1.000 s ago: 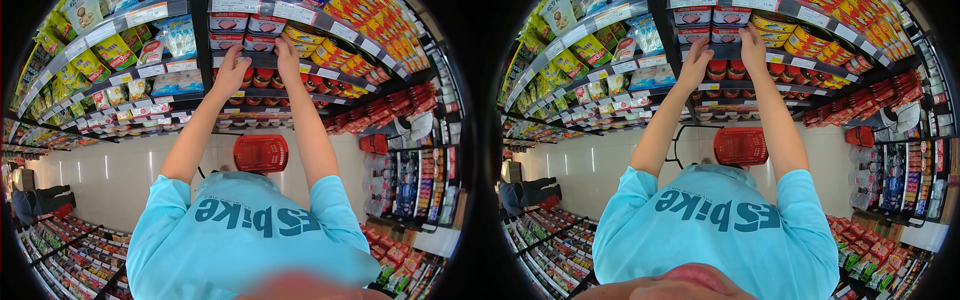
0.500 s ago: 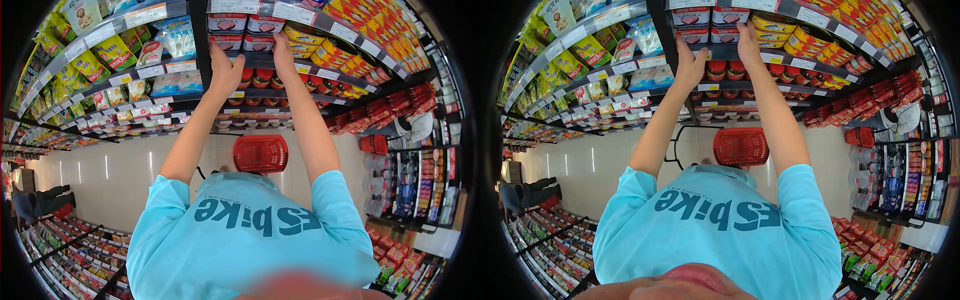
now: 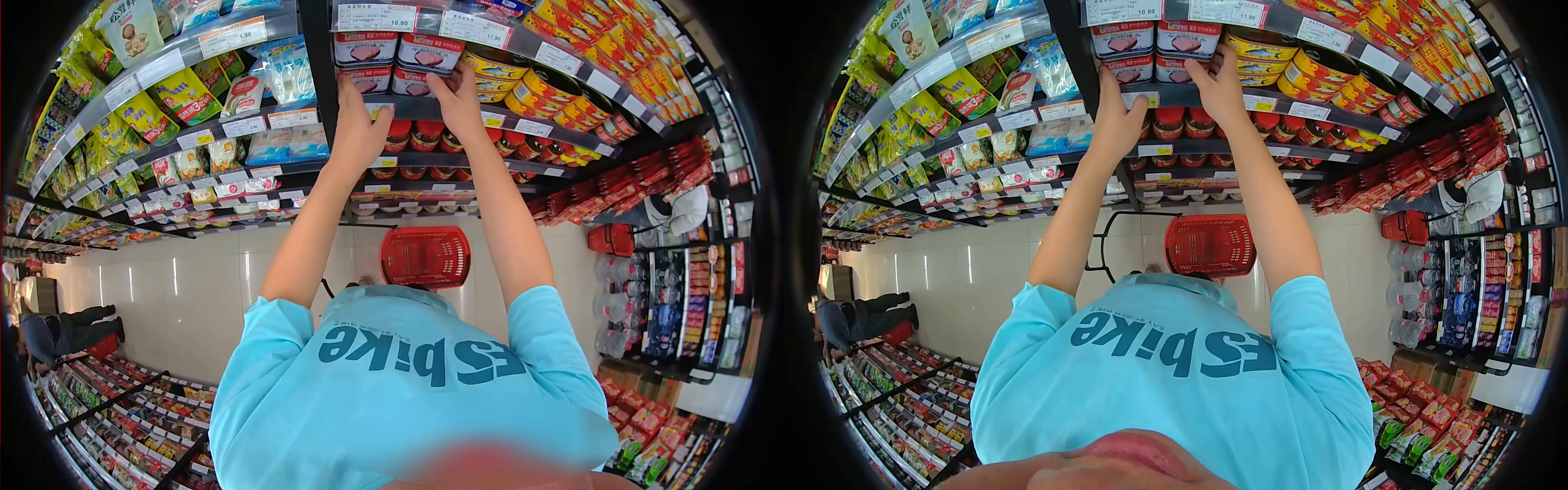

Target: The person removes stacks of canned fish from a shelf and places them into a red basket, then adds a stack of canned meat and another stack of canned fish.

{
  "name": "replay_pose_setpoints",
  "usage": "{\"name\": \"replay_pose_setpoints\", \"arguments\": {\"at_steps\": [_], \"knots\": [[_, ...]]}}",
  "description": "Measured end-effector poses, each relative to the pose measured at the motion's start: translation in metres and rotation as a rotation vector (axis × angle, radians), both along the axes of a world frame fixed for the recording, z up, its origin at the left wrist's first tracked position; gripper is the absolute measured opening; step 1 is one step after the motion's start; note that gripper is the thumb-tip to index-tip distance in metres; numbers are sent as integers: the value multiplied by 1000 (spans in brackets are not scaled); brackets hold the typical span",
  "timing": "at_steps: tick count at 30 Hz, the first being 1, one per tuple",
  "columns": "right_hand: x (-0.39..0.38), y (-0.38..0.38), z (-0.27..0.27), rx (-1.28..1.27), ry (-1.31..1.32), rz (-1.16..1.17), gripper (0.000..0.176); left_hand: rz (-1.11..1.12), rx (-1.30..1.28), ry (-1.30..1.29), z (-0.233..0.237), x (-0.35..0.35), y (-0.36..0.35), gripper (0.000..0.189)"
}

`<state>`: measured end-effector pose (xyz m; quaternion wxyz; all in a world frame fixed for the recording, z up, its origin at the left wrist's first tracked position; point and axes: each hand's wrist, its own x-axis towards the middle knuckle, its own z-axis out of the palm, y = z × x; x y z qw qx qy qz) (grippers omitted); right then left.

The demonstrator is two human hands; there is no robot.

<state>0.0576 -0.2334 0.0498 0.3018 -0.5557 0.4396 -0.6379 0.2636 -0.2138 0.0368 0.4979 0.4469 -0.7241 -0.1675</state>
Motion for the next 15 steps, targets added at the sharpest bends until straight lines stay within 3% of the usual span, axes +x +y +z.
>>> {"name": "replay_pose_setpoints", "arguments": {"at_steps": [3, 5, 9, 15], "knots": [[-5, 4, 4, -24, 29, 26, 61, -130, 164, 54, 24, 23, 29, 80], [-9, 0, 1, -66, -12, 107, 65, -220, 488, 4, 41, 37, 49, 74], [-11, -3, 6, -33, -17, 156, 60, -357, 424, 208, -21, 59, 56, 65], [-28, -17, 13, 14, 39, 220, 55, -371, 654, 295, -73, 98, 96, 59]]}}
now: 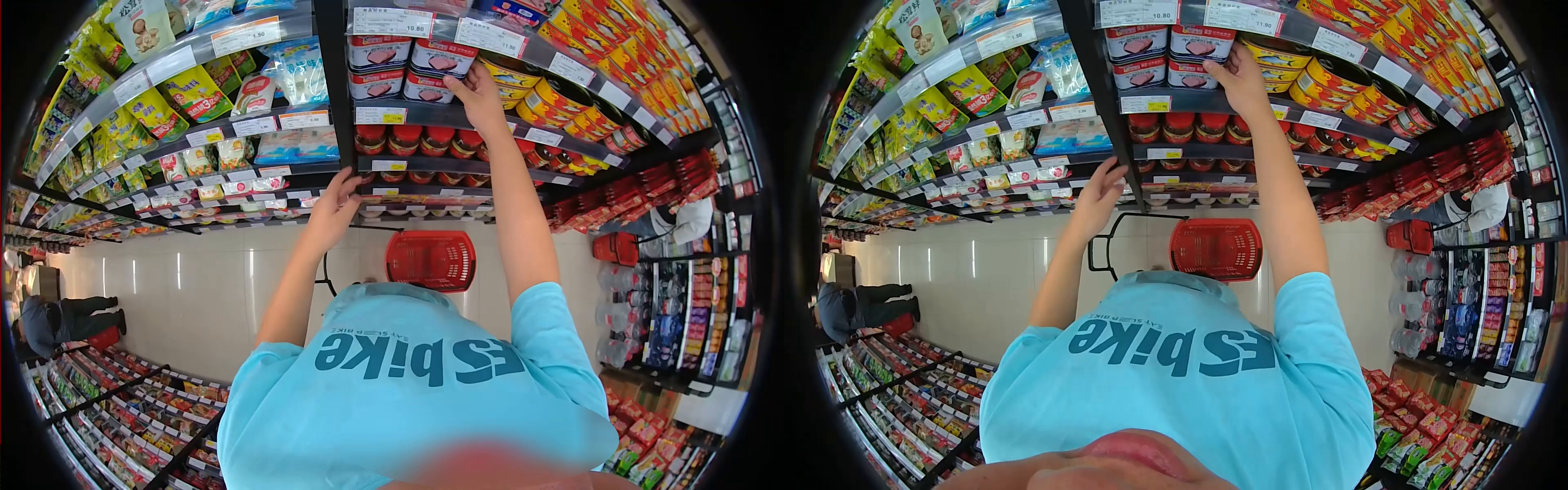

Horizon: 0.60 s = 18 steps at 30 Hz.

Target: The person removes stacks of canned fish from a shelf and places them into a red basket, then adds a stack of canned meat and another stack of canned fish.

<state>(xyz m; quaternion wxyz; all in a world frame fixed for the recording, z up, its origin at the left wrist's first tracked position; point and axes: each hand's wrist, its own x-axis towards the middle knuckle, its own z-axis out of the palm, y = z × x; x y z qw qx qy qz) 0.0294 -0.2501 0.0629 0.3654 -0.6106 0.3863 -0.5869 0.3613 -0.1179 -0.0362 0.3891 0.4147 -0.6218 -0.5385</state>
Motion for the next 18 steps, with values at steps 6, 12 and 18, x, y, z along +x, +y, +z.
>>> {"name": "replay_pose_setpoints", "arguments": {"at_steps": [6, 12, 18], "knots": [[-3, 1, 9, 76, 33, 24, 52, -18, 216, 88, -26, 23, 35, 58], [-5, 2, 8, 106, 24, 36, 53, -13, 271, 107, -43, 32, 45, 57], [-6, 5, 7, 72, 2, 33, 55, -16, 261, 111, -28, 32, 47, 56]]}}
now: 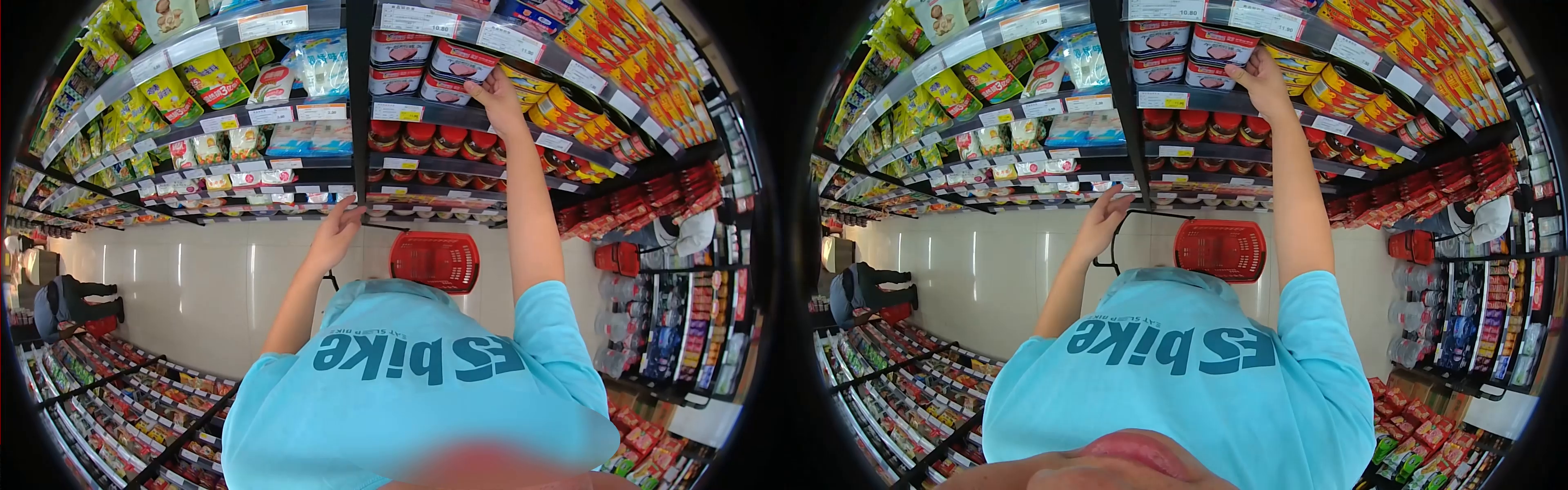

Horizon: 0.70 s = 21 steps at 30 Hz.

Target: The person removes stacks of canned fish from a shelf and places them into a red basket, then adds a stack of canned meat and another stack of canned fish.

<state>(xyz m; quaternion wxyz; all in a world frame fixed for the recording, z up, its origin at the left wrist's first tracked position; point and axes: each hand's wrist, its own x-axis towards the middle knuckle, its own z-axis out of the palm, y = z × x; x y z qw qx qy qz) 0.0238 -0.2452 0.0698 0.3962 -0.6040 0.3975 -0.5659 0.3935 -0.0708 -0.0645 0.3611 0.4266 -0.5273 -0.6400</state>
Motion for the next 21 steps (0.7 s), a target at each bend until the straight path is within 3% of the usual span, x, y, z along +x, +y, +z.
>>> {"name": "replay_pose_setpoints", "arguments": {"at_steps": [9, 16, 19, 21], "knots": [[-2, 4, 0, -8, -27, 18, 59, -75, -44, 34, 7, -8, -15, 50], [1, 6, -2, -21, -45, 29, 59, -4, -461, 73, 68, -82, -91, 66], [-1, 7, -1, -19, -29, 21, 60, -7, -548, -62, 131, -115, -116, 74], [0, 7, -1, -29, -44, 52, 59, 19, -592, -48, 149, -134, -126, 79]]}}
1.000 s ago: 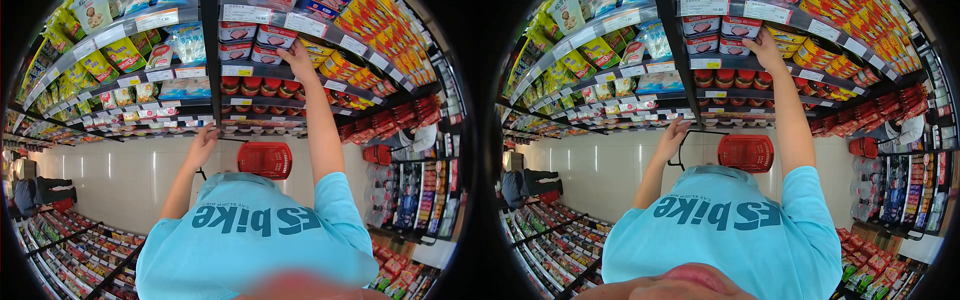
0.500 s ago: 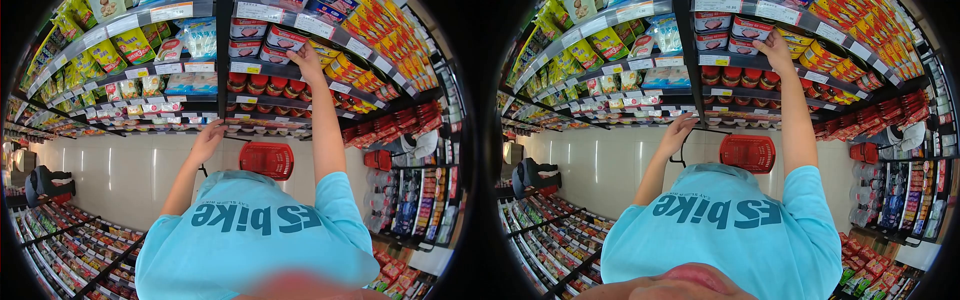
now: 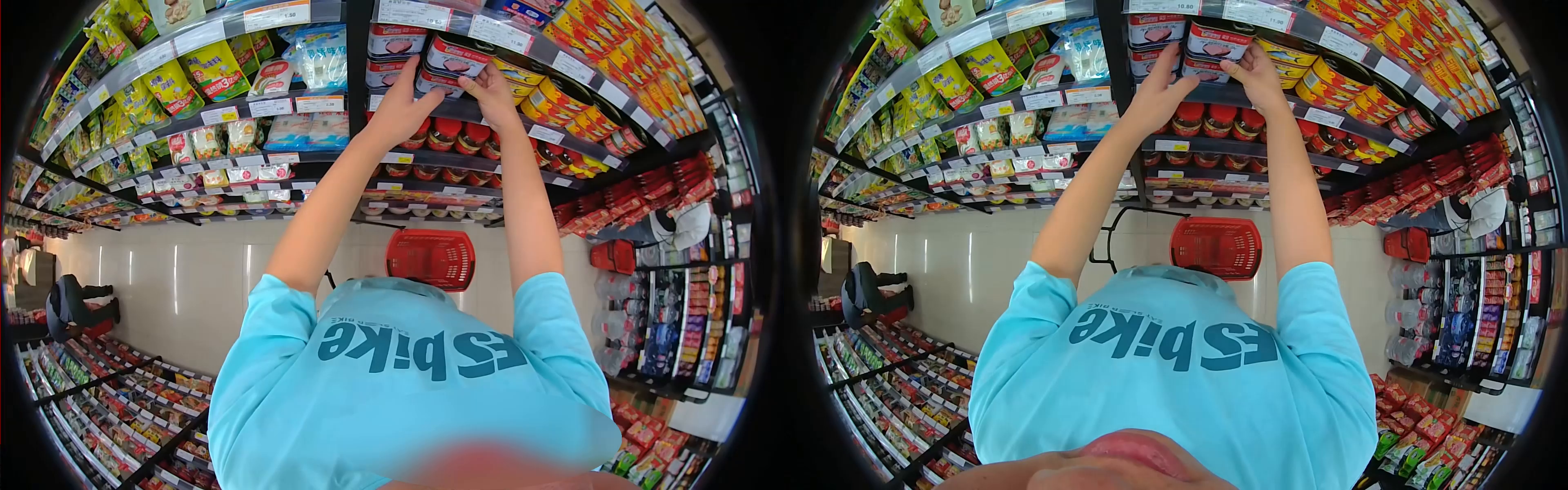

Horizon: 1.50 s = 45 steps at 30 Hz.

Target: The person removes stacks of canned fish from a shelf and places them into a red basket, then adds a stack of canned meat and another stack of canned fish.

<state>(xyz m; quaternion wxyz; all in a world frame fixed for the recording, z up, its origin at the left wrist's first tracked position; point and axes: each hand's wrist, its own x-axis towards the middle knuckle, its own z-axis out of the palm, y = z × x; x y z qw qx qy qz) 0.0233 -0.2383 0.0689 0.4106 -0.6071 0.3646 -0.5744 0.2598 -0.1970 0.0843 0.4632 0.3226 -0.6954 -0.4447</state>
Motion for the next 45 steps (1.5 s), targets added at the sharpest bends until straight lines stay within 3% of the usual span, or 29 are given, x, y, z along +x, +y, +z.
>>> {"name": "replay_pose_setpoints", "arguments": {"at_steps": [3, 7, 9, 15, 17, 18, 21, 26, 29, 33, 40, 45], "knots": [[2, 5, 0, 0, -26, 3, 58, -68, -38, 108, -7, -25, -26, 85], [2, 16, 3, 24, -13, -33, 55, 19, -111, -22, -15, -34, -12, 87], [2, 21, 3, 15, -13, -48, 55, 237, -377, -93, -36, -41, -21, 86], [-3, 22, -2, 10, 27, 20, 56, -46, 68, 102, -35, -31, -9, 88], [5, 30, 2, 3, 146, -127, 58, -10, -22, 141, -47, -41, -21, 87], [7, 28, 0, 23, 51, -114, 60, 25, -100, 178, -46, -42, -20, 87], [4, 26, -1, 23, 66, -100, 61, 8, 4, 97, -40, -38, -21, 85], [6, 34, 6, 2, 102, -128, 60, -14, -78, 152, -35, -32, -15, 81], [14, 54, 26, -23, 117, -168, 56, 2, -16, 48, -10, -25, 5, 78], [18, 73, 44, -66, 122, -193, 43, 8, -105, 143, 3, -26, 19, 76], [19, 109, 54, -8, 156, -200, 50, 207, -107, -155, 46, -6, 55, 60], [18, 136, 47, 93, 146, -200, 50, 230, -104, -190, 30, -1, 64, 57]]}}
